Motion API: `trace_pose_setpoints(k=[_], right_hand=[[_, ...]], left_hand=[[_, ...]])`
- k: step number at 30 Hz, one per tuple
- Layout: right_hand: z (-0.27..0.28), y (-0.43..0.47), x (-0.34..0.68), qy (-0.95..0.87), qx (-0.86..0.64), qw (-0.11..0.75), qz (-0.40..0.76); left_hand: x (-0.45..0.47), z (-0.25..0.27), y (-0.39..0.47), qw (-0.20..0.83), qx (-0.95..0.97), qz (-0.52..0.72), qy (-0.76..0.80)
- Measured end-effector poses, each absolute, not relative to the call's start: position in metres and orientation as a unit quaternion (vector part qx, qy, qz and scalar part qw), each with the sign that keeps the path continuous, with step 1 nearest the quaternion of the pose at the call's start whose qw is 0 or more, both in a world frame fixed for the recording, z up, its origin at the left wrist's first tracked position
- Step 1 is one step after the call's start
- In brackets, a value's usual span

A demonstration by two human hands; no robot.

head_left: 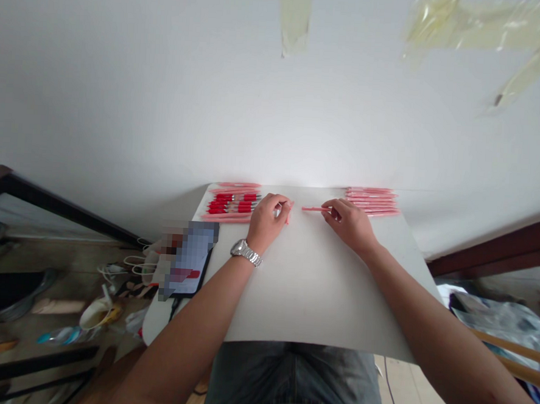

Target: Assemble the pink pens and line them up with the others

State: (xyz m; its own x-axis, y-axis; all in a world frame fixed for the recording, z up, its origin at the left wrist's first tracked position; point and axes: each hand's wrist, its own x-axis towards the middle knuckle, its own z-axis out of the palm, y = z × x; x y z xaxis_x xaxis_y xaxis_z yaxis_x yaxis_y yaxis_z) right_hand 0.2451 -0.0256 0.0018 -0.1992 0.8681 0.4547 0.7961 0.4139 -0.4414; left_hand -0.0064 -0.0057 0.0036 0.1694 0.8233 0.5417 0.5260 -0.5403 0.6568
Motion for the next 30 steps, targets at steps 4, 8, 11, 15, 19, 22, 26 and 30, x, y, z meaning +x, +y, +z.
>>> trace_pose_setpoints(k=[4, 8, 11, 15, 19, 22, 26, 30], right_hand=[[0.0021, -0.0258, 0.2448, -0.762, -0.543, 0.346, 0.069], [0.0018, -0.0248, 0.2435, -0.756, -0.528, 0.374, 0.097], [0.0018, -0.0246, 0.2415, -0.754, -0.519, 0.386, 0.111], [0.004, -0.0263, 0.2385, -0.761, -0.503, 0.39, 0.127], [0.0064, -0.0281, 0.2371, -0.77, -0.487, 0.389, 0.135], [0.0066, -0.0282, 0.237, -0.771, -0.484, 0.392, 0.137], [0.0063, -0.028, 0.2369, -0.772, -0.484, 0.389, 0.136], [0.0054, -0.0279, 0.2369, -0.771, -0.488, 0.384, 0.143]], left_hand=[[-0.0065, 0.0034, -0.0064, 0.16, 0.747, 0.46, 0.452], [-0.0059, 0.0031, -0.0068, 0.16, 0.751, 0.462, 0.444], [-0.0053, 0.0029, -0.0066, 0.164, 0.753, 0.462, 0.439], [-0.0042, 0.0035, -0.0072, 0.173, 0.758, 0.458, 0.431], [-0.0027, 0.0047, -0.0098, 0.199, 0.774, 0.446, 0.402], [-0.002, 0.0056, -0.0115, 0.207, 0.787, 0.432, 0.388], [-0.0022, 0.0068, -0.0119, 0.206, 0.796, 0.422, 0.382], [-0.0025, 0.0079, -0.0116, 0.2, 0.796, 0.426, 0.382]])
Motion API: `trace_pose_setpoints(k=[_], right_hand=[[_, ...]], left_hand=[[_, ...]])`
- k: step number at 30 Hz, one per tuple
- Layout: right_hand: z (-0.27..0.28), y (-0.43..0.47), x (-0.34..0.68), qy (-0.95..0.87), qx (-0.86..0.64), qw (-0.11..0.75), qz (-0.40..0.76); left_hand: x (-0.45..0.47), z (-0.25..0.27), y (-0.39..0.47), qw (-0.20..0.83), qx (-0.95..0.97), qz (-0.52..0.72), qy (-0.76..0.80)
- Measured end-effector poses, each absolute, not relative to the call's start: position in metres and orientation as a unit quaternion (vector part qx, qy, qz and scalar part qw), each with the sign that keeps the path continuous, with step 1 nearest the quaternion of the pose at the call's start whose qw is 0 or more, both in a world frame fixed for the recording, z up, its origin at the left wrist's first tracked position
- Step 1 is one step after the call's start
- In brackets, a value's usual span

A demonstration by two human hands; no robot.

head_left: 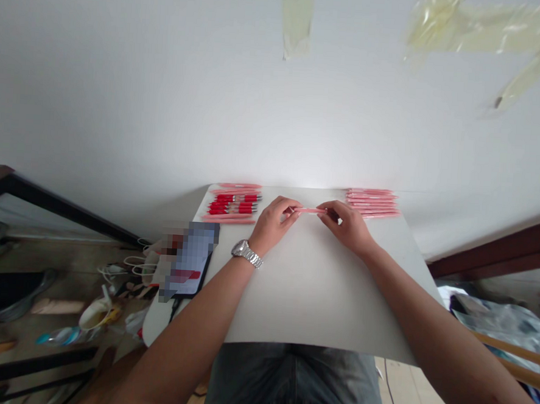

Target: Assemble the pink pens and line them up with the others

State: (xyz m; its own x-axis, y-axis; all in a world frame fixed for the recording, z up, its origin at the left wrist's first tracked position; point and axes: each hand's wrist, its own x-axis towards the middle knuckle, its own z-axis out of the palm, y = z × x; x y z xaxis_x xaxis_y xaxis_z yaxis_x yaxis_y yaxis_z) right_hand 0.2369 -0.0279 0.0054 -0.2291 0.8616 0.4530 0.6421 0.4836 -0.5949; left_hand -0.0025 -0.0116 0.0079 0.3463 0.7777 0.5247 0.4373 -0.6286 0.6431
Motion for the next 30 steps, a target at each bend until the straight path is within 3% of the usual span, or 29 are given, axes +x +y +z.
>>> trace_pose_setpoints(k=[30], right_hand=[[0.0026, -0.0268, 0.238, -0.796, -0.435, 0.386, 0.169]], left_hand=[[-0.0041, 0.0014, -0.0069, 0.213, 0.766, 0.459, 0.397]])
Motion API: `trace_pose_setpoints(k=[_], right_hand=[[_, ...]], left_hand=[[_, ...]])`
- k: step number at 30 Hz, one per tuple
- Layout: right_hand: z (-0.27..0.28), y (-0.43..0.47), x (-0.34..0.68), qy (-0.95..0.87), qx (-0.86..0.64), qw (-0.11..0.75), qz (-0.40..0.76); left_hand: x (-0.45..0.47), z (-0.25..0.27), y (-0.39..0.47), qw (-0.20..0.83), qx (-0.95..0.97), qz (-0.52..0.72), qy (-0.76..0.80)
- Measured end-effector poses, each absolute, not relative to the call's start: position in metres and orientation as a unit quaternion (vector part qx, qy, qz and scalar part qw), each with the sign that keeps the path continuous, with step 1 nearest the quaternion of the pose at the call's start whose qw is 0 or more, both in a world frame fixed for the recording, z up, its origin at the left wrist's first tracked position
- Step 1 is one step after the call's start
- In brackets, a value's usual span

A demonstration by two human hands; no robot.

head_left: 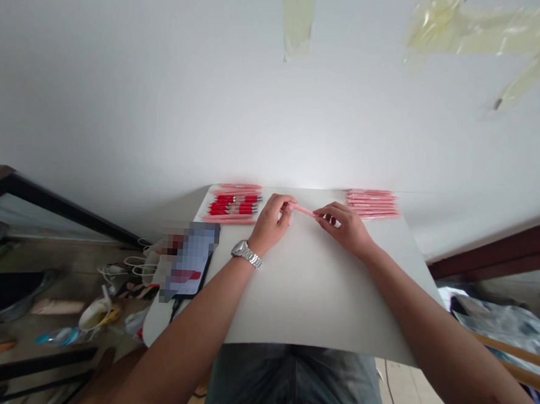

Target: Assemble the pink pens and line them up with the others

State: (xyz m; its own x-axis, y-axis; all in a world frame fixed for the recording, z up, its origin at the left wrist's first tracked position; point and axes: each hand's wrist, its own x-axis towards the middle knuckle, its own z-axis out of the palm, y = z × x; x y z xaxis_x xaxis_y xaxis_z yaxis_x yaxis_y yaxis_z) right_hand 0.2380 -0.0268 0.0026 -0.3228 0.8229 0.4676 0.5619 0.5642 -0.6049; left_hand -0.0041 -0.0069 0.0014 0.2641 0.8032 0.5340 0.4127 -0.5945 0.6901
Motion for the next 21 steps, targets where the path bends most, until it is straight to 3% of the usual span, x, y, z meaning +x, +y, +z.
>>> trace_pose_setpoints(k=[21], right_hand=[[-0.0009, -0.0249, 0.2389, -0.782, -0.469, 0.387, 0.134]], left_hand=[[-0.0035, -0.0028, -0.0052, 0.209, 0.749, 0.469, 0.419]])
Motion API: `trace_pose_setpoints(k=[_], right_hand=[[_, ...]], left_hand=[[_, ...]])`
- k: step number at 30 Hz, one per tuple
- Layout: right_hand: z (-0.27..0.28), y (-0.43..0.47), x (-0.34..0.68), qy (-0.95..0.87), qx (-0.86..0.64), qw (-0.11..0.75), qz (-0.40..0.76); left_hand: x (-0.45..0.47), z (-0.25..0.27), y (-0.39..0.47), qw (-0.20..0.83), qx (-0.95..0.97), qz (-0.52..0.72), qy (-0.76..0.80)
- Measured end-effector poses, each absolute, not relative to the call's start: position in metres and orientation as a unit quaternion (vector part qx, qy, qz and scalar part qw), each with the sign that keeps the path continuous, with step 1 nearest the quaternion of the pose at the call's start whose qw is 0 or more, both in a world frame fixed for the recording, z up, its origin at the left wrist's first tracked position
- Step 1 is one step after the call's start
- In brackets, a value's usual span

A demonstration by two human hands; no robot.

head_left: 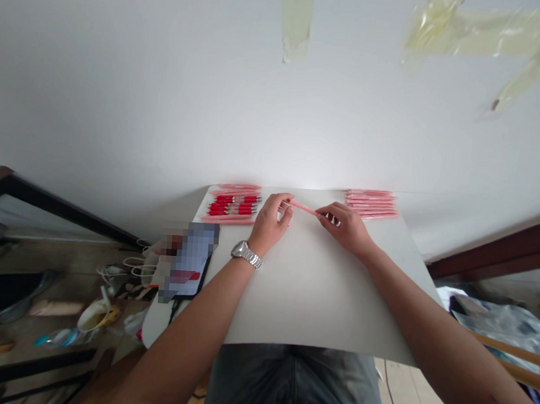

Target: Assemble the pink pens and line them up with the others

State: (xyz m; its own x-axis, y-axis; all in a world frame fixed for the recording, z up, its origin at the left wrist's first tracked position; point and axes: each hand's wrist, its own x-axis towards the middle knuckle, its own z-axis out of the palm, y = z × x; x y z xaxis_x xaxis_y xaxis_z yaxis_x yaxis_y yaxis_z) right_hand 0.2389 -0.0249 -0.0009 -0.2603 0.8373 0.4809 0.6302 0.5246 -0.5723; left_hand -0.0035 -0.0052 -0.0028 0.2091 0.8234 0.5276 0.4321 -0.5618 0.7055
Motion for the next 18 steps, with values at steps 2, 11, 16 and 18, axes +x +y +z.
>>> trace_pose_setpoints(k=[2, 11, 16, 18], right_hand=[[-0.0012, -0.0246, 0.2393, -0.779, -0.478, 0.386, 0.127], [-0.0034, -0.0237, 0.2431, -0.779, -0.507, 0.357, 0.087], [-0.0032, -0.0237, 0.2435, -0.79, -0.515, 0.326, 0.063], [-0.0024, -0.0241, 0.2428, -0.793, -0.518, 0.315, 0.063]], left_hand=[[-0.0035, -0.0024, -0.005, 0.201, 0.747, 0.477, 0.417], [-0.0058, -0.0028, -0.0042, 0.184, 0.734, 0.489, 0.434], [-0.007, -0.0016, -0.003, 0.162, 0.724, 0.496, 0.452], [-0.0078, -0.0011, -0.0026, 0.148, 0.721, 0.493, 0.464]])
